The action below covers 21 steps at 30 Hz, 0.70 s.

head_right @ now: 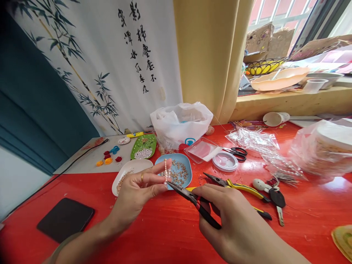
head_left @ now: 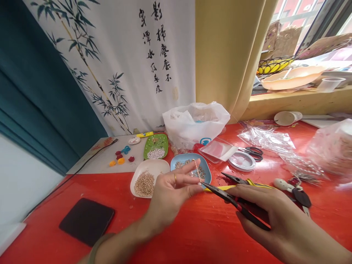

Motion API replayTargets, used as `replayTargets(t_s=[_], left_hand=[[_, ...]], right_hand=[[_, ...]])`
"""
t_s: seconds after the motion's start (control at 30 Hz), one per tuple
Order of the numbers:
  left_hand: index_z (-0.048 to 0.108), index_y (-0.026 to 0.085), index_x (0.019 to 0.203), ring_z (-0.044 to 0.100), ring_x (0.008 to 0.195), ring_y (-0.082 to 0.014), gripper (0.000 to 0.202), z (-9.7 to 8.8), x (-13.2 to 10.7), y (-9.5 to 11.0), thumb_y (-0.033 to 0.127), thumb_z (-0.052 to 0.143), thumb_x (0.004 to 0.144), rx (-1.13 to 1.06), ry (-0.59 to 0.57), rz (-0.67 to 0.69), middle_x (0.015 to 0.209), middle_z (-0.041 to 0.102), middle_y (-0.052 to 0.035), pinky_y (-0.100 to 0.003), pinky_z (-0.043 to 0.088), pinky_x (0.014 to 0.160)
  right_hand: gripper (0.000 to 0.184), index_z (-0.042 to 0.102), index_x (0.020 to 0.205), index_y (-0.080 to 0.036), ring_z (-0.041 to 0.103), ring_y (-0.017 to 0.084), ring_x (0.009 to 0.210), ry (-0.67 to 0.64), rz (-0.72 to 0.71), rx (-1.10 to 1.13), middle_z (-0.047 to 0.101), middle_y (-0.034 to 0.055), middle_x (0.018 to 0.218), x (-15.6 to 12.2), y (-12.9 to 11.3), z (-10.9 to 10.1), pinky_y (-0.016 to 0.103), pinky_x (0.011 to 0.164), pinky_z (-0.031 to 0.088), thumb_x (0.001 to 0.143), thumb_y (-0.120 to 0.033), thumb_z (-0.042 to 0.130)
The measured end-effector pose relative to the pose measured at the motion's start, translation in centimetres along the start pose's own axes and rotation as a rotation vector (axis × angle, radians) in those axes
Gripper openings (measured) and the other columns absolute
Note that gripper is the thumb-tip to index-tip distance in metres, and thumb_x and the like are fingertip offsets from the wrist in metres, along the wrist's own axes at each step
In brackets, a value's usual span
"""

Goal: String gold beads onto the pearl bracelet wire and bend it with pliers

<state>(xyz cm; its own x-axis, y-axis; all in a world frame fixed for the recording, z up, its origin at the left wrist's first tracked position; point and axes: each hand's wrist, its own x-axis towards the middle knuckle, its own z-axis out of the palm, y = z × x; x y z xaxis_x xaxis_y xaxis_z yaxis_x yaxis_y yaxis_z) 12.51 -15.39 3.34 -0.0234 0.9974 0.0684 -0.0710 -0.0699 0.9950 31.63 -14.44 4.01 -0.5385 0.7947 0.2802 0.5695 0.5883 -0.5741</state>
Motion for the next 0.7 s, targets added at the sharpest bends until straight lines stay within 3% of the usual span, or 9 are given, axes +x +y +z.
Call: replayTargets(t_s=[0.43, 0.7], left_hand=[[0.07, 0.021, 0.072, 0.053, 0.11, -0.0223, 0.009, -0.25, -0.34, -0.06, 0.013, 0.066, 0.07, 0.302, 0.022, 0.326, 0.116, 0.06, -0.0061, -0.038, 0.04, 0.097], [0.064, 0.019, 0.072, 0.063, 0.094, -0.0195, 0.012, -0.24, -0.65, -0.02, 0.007, 0.06, 0.074, 0.392, -0.009, 0.492, 0.092, 0.07, -0.0066, -0.035, 0.049, 0.086]], right_hand=[[0.024, 0.059, 0.084, -0.022, 0.059, 0.016, 0.061, 0.008, -0.022, -0.01, 0.061, 0.0011, 0.07, -0.42, 0.41, 0.26, 0.027, 0.053, 0.049, 0.07, -0.012, 0.043], [0.034, 0.059, 0.095, -0.023, 0.06, 0.016, 0.066, 0.023, -0.047, -0.026, 0.063, 0.0015, 0.077, -0.93, 0.84, 0.66, 0.027, 0.058, 0.051, 0.068, -0.009, 0.042]])
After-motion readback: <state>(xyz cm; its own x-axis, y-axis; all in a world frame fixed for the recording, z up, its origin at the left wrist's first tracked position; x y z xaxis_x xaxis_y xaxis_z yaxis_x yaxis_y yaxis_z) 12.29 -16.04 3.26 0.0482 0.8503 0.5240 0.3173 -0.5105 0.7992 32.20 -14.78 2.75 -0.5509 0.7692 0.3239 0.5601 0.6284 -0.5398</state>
